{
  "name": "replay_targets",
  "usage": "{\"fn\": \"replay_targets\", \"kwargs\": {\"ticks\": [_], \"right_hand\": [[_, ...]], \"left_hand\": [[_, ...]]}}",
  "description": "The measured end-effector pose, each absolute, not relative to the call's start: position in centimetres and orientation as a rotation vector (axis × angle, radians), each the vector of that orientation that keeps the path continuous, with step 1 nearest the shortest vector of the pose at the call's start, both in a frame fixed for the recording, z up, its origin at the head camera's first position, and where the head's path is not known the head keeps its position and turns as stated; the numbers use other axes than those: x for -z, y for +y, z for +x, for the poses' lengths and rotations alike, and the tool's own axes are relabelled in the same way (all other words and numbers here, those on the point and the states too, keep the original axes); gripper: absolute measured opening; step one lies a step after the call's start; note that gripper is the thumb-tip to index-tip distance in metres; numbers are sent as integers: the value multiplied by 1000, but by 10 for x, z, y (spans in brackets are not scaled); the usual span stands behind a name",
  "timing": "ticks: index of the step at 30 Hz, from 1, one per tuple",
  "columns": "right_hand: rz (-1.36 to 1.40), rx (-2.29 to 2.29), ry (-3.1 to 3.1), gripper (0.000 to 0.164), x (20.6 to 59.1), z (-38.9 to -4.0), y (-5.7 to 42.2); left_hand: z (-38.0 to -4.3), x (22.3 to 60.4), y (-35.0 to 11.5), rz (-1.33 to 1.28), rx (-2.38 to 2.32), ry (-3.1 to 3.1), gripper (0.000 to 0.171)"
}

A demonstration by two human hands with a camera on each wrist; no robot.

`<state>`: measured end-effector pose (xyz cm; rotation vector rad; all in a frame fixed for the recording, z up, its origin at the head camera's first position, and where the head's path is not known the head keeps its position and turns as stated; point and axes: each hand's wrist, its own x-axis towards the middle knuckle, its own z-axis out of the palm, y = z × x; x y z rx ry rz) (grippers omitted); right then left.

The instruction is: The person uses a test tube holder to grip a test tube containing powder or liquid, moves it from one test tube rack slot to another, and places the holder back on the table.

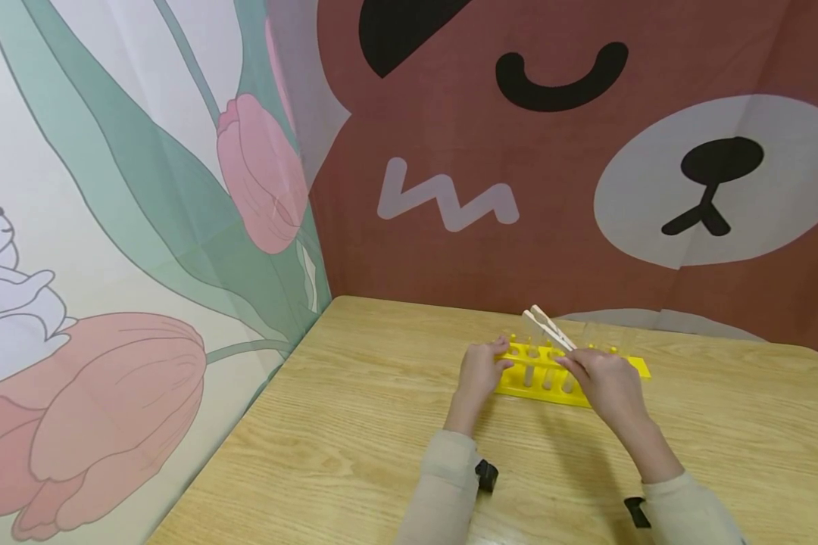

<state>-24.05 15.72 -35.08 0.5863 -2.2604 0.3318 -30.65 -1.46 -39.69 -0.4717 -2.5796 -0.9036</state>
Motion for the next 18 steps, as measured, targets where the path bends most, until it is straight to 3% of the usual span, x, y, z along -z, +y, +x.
{"fn": "replay_targets", "kwargs": {"ticks": [18], "right_hand": [[592, -338, -2215, 24, 352, -242, 156]], "left_hand": [[-306, 396, -15, -475, 935, -2572, 34]]}}
